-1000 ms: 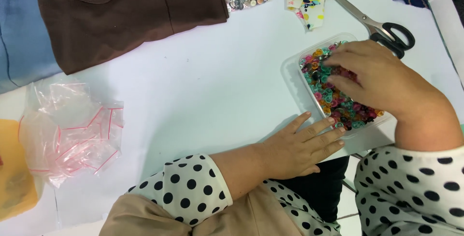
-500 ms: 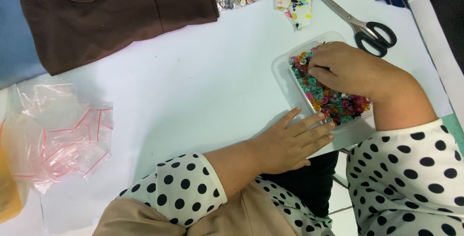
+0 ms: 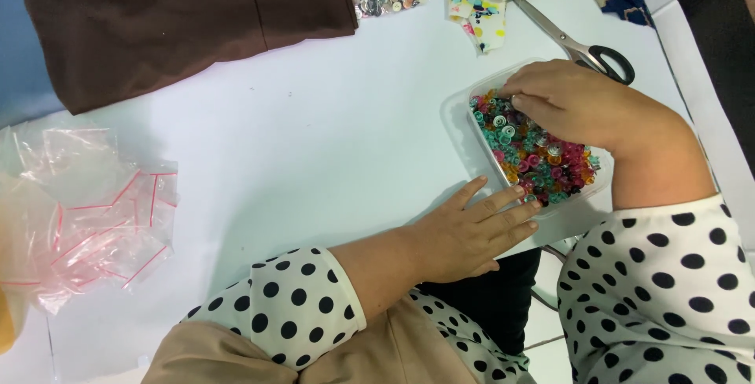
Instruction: Sorting small metal snaps and placing them into plastic bags
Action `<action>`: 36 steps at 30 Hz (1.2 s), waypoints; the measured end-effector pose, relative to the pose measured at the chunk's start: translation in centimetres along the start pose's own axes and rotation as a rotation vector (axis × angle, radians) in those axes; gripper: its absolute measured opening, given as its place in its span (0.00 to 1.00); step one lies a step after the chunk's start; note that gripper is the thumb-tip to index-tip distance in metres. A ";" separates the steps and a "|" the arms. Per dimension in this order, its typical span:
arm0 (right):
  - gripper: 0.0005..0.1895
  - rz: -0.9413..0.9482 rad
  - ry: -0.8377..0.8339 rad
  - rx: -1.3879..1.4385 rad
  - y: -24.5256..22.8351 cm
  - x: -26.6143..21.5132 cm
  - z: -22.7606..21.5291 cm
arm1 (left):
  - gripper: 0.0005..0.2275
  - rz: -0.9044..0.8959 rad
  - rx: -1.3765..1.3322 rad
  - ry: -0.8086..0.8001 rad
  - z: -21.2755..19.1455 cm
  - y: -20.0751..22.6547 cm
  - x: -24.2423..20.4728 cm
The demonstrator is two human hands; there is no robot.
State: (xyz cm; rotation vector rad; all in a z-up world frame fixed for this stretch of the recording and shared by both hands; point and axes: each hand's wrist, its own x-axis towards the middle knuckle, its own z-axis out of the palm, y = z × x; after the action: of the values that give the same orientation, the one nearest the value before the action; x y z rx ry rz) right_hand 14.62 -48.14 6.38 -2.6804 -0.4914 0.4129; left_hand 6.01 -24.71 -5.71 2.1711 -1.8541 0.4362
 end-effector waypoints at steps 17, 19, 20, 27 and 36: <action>0.18 0.330 -0.268 -0.054 -2.0 2.4 -0.6 | 0.38 -0.010 -0.153 0.027 1.1 0.1 0.0; 0.21 0.430 -0.337 -0.072 -3.7 1.6 -1.9 | 0.38 0.002 -0.105 0.011 1.3 0.0 -0.1; 0.20 0.495 -0.339 -0.076 -4.4 1.2 -2.3 | 0.38 0.003 -0.097 0.028 1.1 -0.1 0.0; 0.21 0.417 -0.291 -0.127 -3.2 -1.5 -2.8 | 0.38 0.001 -0.066 0.030 1.0 0.0 0.1; 0.18 -0.056 0.062 0.073 -1.5 -6.0 -1.7 | 0.34 0.029 -0.139 0.003 0.8 -0.3 0.0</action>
State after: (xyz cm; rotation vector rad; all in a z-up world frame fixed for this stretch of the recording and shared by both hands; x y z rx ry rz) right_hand 9.44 -49.74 9.78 -2.5945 -0.5221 0.3247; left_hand 6.31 -24.95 -6.47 2.0538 -1.8579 0.3070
